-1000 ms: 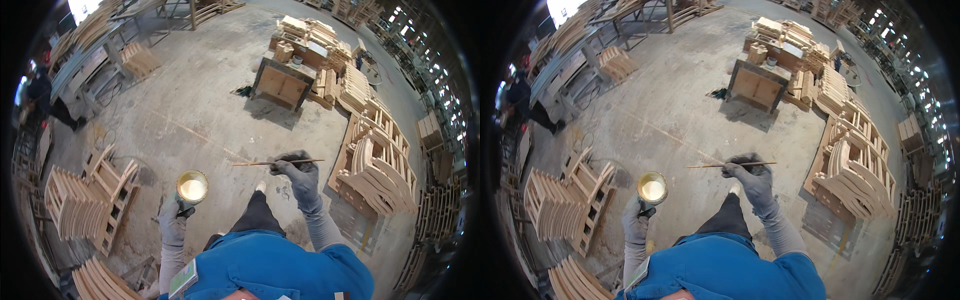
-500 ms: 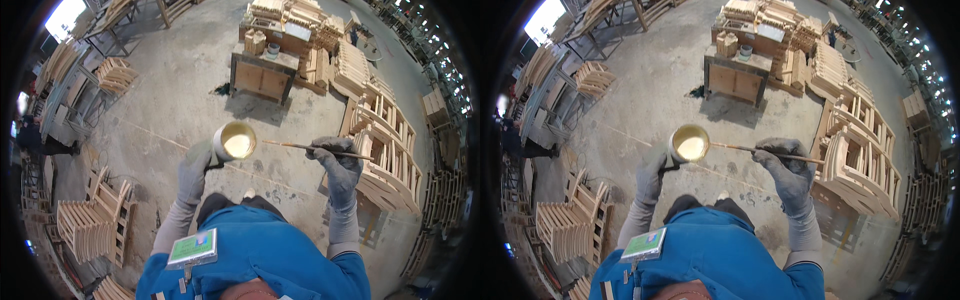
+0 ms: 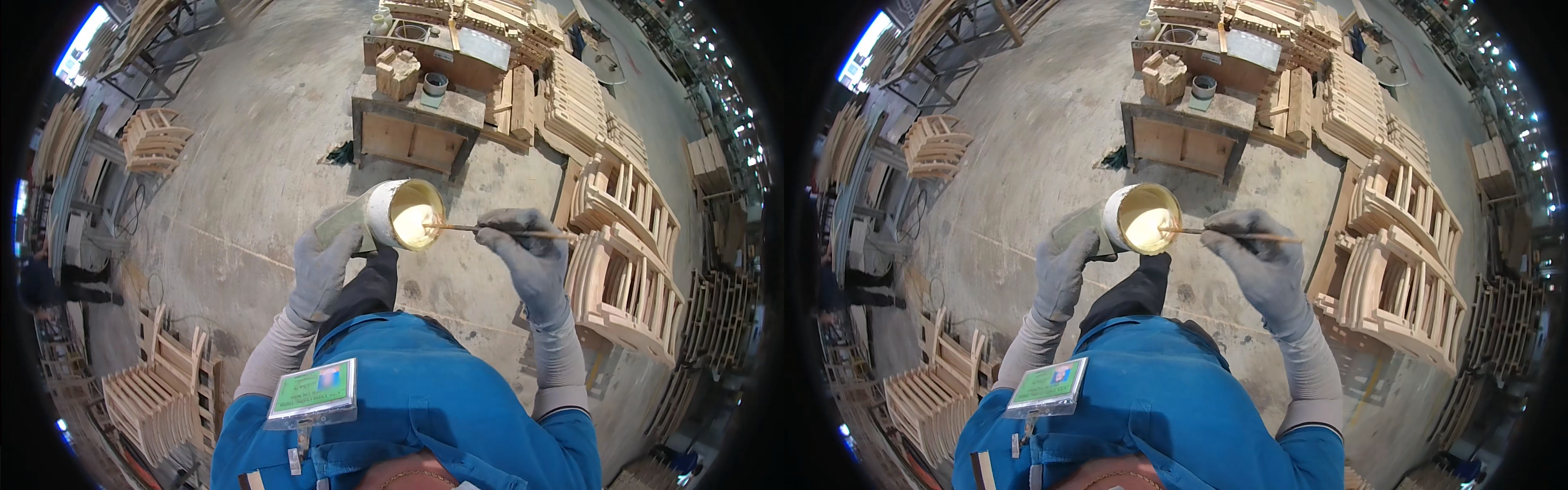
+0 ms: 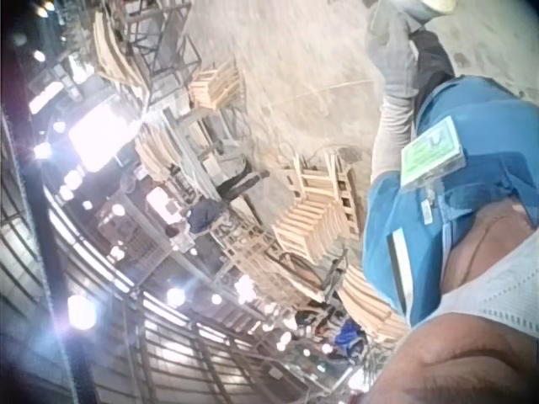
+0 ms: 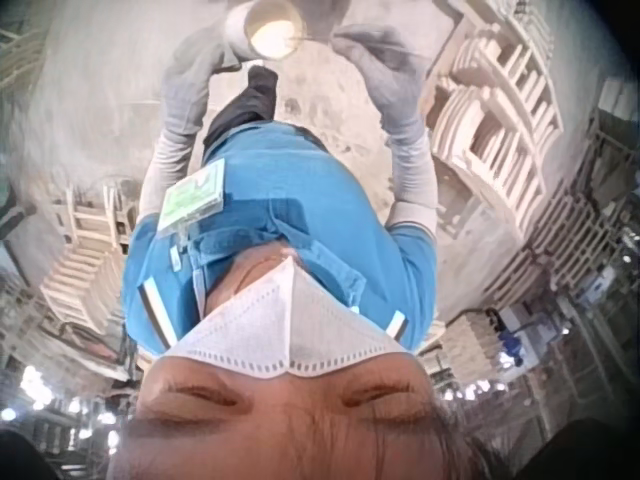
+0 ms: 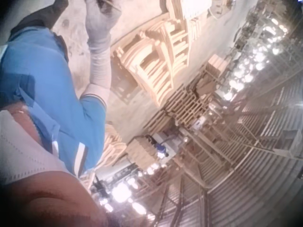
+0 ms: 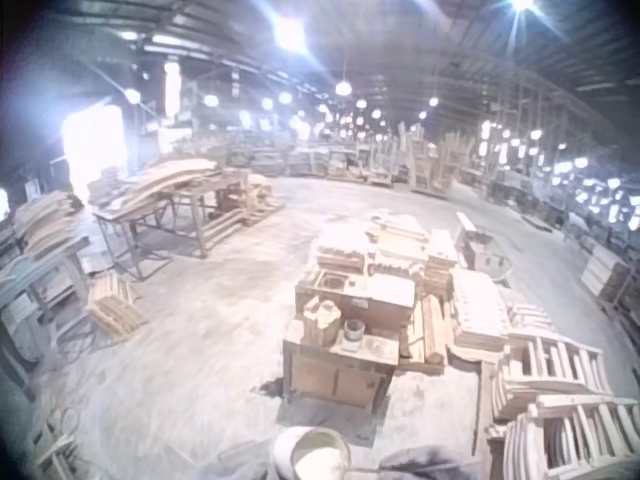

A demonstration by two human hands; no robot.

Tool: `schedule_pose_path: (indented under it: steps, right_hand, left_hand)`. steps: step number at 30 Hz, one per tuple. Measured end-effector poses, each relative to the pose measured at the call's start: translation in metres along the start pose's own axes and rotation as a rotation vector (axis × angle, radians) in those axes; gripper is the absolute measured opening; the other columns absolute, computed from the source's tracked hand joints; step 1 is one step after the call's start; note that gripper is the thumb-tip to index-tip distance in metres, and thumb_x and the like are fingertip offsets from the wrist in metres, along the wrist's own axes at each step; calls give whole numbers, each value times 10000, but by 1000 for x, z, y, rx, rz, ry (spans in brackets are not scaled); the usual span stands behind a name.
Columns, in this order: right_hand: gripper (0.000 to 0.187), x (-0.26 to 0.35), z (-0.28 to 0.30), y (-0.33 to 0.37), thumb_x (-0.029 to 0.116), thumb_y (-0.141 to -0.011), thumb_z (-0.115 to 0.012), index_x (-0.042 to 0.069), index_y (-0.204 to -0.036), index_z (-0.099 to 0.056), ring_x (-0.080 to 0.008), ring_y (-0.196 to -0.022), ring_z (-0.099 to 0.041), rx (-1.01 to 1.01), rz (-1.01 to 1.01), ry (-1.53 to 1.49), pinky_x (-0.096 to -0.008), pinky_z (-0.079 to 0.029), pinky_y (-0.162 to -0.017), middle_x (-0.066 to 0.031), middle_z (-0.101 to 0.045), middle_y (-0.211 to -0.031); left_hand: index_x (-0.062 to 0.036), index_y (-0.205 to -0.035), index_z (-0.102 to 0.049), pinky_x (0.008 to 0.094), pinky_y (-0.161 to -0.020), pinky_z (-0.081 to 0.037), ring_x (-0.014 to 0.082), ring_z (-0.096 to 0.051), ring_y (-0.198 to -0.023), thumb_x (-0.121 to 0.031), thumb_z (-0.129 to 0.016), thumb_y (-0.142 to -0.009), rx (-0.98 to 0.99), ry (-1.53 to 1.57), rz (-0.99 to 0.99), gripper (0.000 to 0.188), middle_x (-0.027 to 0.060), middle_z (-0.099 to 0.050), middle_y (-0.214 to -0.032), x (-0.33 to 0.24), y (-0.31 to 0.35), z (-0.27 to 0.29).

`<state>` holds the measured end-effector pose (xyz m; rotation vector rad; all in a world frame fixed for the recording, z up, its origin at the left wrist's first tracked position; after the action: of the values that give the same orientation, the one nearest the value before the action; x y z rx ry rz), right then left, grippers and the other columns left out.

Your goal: The person mixes a yellowish liquid into a container, stirs it with a brush, and applies the mixture to wooden chair frames using a brush. The person works on multiple chairs in a workshop setting.

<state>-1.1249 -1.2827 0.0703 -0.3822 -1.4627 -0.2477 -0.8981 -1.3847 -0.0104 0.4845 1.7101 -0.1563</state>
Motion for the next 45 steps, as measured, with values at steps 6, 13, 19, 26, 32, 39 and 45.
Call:
schedule_pose_path:
  steps: [6, 13, 19, 26, 32, 39, 45]
  right_hand:
    - [146, -80, 8, -123, 61, -899, -557, -15, -1022, -537, -226, -826, -653, -211, -329, -743, -304, -588, -720, -141, -623, -948]
    - [156, -111, -2, -212, 112, -929, -523, -26, -998, -546, -210, -830, -644, -310, -504, -716, -281, -585, -740, -133, -606, -923]
    - [187, -142, 5, -268, 86, -926, -518, -45, -1059, -529, -203, -872, -642, -220, -493, -929, -263, -580, -745, -151, -609, -980]
    - [338, -185, 95, -352, 30, -902, -560, -61, -1216, -472, -144, -909, -591, -170, -210, -803, -213, -535, -795, -117, -574, -1033]
    - [242, -269, 209, -465, 77, -922, -522, -80, -1105, -543, -291, -918, -619, -457, -335, -1125, -350, -591, -742, -194, -611, -979]
    - [467, -322, 277, -576, 190, -855, -661, -75, -1210, -513, -227, -924, -625, -344, -201, 451, -290, -505, -837, -148, -647, -1010]
    - [523, -371, 294, -619, 244, -824, -697, -41, -1228, -526, -181, -901, -623, -338, -298, 491, -277, -479, -812, -150, -654, -1018]
  left_hand:
    - [87, -1167, -528, 274, -706, -545, 169, -634, -856, -114, -546, -879, 104, -28, 41, 352, 124, -632, -1001, -24, -144, -2]
    - [106, -1164, -508, 320, -685, -578, 214, -650, -866, -117, -520, -882, 221, 65, 141, 360, 164, -611, -1047, -26, -256, -3]
    - [100, -1179, -497, 339, -684, -580, 224, -644, -879, -109, -517, -888, 239, 164, 136, 359, 168, -601, -1068, -22, -315, -17]
    - [78, -1187, -492, 355, -682, -591, 244, -642, -889, -107, -521, -897, 44, 325, 133, 345, 162, -604, -1064, -17, -376, -12]
    - [32, -1174, -522, 315, -733, -576, 201, -601, -956, -77, -491, -930, -78, 55, -158, 269, 131, -568, -1118, -40, -408, 10]
    - [56, -1142, -533, 313, -775, -534, 205, -581, -987, 63, -618, -825, -410, -172, -170, 329, 148, -556, -1139, -35, -421, 14]
    - [55, -1164, -520, 305, -831, -509, 210, -569, -1017, 69, -650, -801, -433, -725, -287, 386, 154, -547, -1167, -45, -424, -22]
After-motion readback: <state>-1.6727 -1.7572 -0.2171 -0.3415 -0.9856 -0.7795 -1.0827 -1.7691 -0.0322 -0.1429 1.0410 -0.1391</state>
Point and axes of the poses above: each hand's wrist, its own y-axis away from the middle knuckle, its own z-axis out of the back of the hand, x = y × z, the point moved 10 cm from there along -y, towards the middle knuckle
